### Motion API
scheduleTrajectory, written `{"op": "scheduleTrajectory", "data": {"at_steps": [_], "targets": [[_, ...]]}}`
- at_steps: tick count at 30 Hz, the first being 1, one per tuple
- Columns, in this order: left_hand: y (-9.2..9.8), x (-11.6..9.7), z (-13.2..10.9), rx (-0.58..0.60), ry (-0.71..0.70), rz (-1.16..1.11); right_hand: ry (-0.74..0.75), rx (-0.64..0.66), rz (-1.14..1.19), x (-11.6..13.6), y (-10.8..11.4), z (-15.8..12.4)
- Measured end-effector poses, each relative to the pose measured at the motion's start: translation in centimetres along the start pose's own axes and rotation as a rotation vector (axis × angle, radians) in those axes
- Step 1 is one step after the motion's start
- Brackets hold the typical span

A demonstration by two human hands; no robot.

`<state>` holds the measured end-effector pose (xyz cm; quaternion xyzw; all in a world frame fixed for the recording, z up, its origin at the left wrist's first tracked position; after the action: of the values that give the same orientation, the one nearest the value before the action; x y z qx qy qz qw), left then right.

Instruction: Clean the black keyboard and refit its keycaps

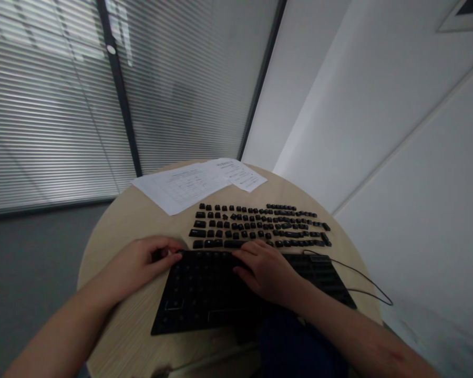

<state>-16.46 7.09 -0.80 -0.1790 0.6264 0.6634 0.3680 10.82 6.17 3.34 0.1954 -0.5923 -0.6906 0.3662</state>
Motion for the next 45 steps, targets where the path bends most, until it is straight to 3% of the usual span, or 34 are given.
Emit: {"op": "scheduleTrajectory", "data": {"at_steps": [8, 12, 15, 18, 22, 26, 35, 39, 42, 45], "targets": [[0.1, -0.5, -0.1, -0.012, -0.025, 0.028, -0.005, -0.011, -0.057, 0.0, -0.1, -0.4], [0.2, -0.8, -0.1, -0.032, -0.005, 0.028, -0.005, -0.127, 0.008, -1.7, 1.8, 0.0], [0.2, -0.9, -0.1, -0.017, -0.007, 0.03, -0.062, -0.213, -0.037, -5.7, 4.0, 1.3], [0.1, -0.7, 0.0, -0.003, -0.011, 0.043, -0.192, -0.179, -0.166, -11.6, 5.0, 3.7], [0.0, -0.6, 0.0, -0.012, -0.012, 0.036, -0.397, -0.02, -0.277, -19.0, 4.3, 6.4], [0.0, -0.9, -0.1, -0.003, -0.004, 0.036, -0.424, 0.053, -0.271, -21.9, 3.3, 7.9], [0.1, -0.9, -0.2, -0.034, 0.006, 0.044, -0.452, 0.122, -0.243, -23.2, 1.3, 9.1], [0.1, -1.2, -0.1, -0.017, 0.015, 0.051, -0.477, 0.085, -0.245, -22.7, 1.8, 9.6], [0.0, -1.1, -0.1, -0.011, 0.018, 0.052, -0.441, -0.001, -0.209, -20.7, 3.7, 9.1], [-0.1, -0.7, 0.0, -0.01, 0.012, 0.063, -0.324, -0.08, -0.055, -16.5, 5.7, 6.7]]}}
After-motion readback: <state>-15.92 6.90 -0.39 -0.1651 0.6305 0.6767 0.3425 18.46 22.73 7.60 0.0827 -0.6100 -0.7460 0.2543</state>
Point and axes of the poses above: each hand's wrist, its own z-axis towards the middle knuckle, its own y-axis out of the back of the hand, x = y × z, the point moved 5 cm from there along z, towards the middle knuckle, and after that the axes turned 3 degrees about -x, right-handed, at the moved point
